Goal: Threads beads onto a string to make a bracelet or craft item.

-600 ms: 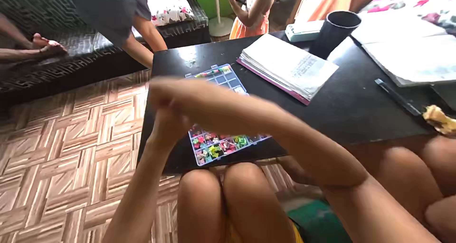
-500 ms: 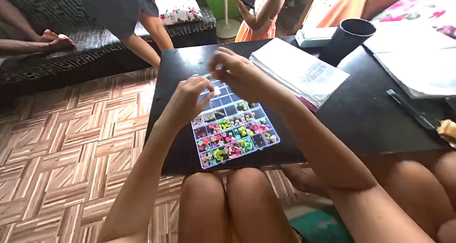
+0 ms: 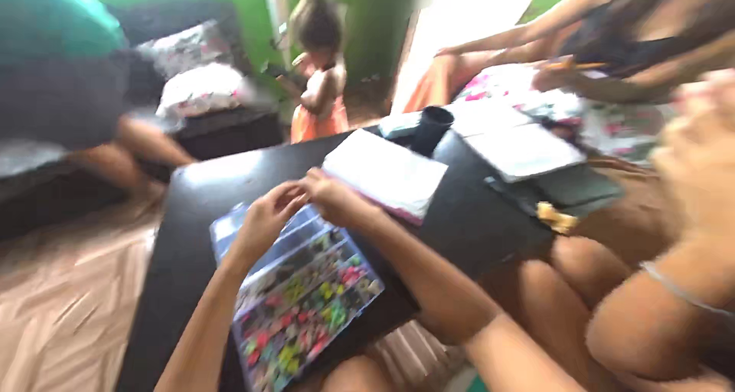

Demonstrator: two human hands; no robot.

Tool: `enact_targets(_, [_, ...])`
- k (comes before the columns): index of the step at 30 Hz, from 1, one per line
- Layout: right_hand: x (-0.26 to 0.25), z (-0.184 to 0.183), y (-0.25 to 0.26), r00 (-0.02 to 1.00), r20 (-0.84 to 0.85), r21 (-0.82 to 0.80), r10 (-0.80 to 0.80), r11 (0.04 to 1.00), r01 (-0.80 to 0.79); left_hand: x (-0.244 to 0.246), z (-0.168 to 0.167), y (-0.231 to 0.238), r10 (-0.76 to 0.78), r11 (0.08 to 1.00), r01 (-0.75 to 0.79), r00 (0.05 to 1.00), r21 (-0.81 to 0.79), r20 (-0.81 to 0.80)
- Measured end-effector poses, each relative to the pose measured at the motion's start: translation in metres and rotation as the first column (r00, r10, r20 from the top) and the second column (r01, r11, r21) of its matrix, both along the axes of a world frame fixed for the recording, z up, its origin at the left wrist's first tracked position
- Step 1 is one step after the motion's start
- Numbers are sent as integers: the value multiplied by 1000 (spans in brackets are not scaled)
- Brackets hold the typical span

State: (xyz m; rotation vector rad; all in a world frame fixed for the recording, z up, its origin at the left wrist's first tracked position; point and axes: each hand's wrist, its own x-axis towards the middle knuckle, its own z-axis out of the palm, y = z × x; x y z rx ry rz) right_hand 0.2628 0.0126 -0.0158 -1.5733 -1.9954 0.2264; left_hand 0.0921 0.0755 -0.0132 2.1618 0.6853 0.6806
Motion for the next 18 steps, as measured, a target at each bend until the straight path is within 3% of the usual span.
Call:
enact_targets(7, [3, 13, -1, 991, 9, -88, 131, 988, -129, -3, -17, 0, 110, 991, -100, 986, -86, 128])
enact_targets(11, [10, 12, -12, 994, 44, -71, 101, 993, -97, 2, -9, -9, 52, 999, -51, 996, -16, 73])
enact_targets(14, [11, 4, -13, 998, 39, -1, 54, 999, -54, 4, -18, -7, -9, 1000, 8, 986, 10, 168])
enact_targets(18, [7, 4, -4, 995, 47, -43, 87, 995, -85, 1, -19, -3, -9, 1000, 9, 982, -1, 188])
